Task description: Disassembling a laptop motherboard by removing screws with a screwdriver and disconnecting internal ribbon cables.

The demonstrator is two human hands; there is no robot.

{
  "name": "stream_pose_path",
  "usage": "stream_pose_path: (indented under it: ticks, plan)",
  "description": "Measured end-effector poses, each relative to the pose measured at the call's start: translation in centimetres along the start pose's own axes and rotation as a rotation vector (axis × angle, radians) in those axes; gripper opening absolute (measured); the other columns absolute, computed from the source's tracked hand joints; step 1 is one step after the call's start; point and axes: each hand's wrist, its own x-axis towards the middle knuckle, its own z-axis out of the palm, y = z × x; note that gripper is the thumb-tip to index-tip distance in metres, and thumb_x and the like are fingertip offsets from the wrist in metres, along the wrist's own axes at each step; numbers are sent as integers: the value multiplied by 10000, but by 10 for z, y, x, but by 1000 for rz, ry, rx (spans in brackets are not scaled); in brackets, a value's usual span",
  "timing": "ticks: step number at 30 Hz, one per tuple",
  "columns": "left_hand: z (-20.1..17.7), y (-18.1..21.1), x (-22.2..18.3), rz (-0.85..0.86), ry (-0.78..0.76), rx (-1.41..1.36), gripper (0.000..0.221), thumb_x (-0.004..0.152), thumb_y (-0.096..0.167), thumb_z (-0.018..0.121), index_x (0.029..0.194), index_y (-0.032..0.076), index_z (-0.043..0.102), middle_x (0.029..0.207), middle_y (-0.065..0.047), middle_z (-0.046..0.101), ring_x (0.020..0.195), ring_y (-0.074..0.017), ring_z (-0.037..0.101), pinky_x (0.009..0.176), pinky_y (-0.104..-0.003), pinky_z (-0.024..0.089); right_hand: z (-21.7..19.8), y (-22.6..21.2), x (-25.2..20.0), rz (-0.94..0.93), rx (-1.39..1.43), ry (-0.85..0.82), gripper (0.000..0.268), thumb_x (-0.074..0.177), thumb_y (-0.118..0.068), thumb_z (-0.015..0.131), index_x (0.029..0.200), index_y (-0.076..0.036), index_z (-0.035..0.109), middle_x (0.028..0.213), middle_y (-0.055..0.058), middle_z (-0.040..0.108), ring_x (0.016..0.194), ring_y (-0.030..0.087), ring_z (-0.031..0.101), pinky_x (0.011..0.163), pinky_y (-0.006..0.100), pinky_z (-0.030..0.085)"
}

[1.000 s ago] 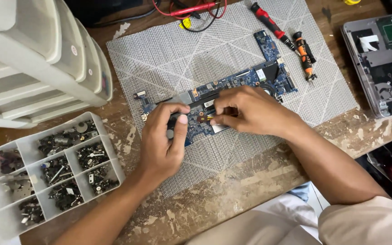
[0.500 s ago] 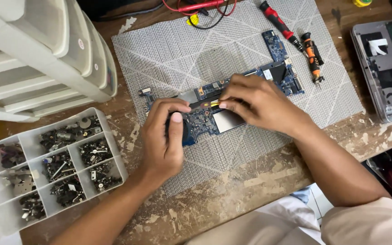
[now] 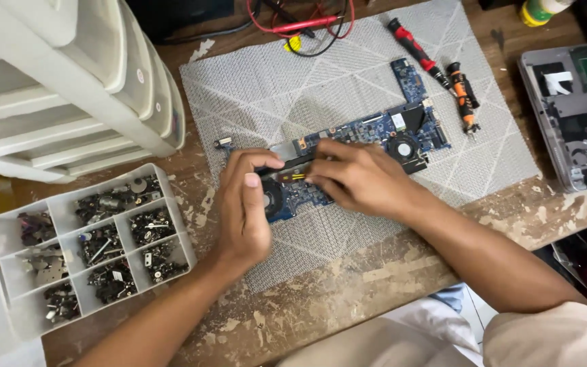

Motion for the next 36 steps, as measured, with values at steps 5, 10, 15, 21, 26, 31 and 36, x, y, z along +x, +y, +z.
stream_pose_path:
  ticks: [5, 10, 15, 21, 26, 31, 36]
  plan:
    - [0, -1, 1, -5, -19, 22, 582, 1081, 387, 155, 1075, 22, 609, 1012, -199, 572, 982, -373, 580, 966, -505, 408, -2, -8, 5, -63, -37, 50, 118, 858, -5, 651, 835, -73, 744, 834, 104, 668, 459, 190, 581, 440, 308, 465]
    - [0, -14, -1, 6, -35, 43, 588, 1083, 391, 145, 1073, 33, 611, 1022, -179, 572, 993, -374, 593, 967, -507, 403, 7, 1, 2, -17, 19, 82, 109, 890, -76, 652, 831, -60, 741, 799, 93, 665, 448, 156, 559, 416, 253, 441]
    - [3, -20, -5, 29, -5, 27, 611, 1073, 417, 141, 1080, 38, 620, 978, -175, 566, 970, -344, 576, 1014, -498, 377, 5, 3, 5, -46, 72, 103, 195, 913, -197, 629, 816, -55, 720, 779, 118, 649, 448, 200, 571, 394, 271, 442]
    - [2, -16, -2, 36, -20, 45, 550, 1075, 355, 167, 1083, 46, 621, 980, -146, 584, 969, -342, 611, 991, -505, 392, 12, 9, 2, -62, 0, 50, 160, 872, -186, 666, 782, -72, 732, 768, 99, 661, 421, 189, 569, 380, 289, 438]
    - [3, -12, 0, 35, -30, 26, 558, 1076, 361, 165, 1088, 39, 620, 964, -147, 585, 950, -338, 609, 1005, -522, 387, 12, 25, -5, -60, 19, 59, 210, 905, -213, 639, 780, -64, 718, 761, 100, 639, 438, 181, 556, 384, 271, 442]
    - [1, -14, -2, 27, -49, 36, 554, 1077, 347, 165, 1102, 23, 613, 983, -164, 584, 973, -356, 607, 1012, -529, 371, 7, 15, 0, -87, 53, 76, 194, 891, -179, 647, 746, -74, 721, 734, 93, 638, 431, 181, 564, 384, 274, 448]
    - [2, -14, -2, 29, -56, 78, 518, 1072, 336, 202, 1097, 35, 623, 993, -156, 599, 977, -345, 614, 1000, -526, 377, -7, 38, -6, -39, 82, 82, 165, 870, -134, 666, 739, -40, 704, 710, 130, 635, 440, 206, 580, 373, 269, 440]
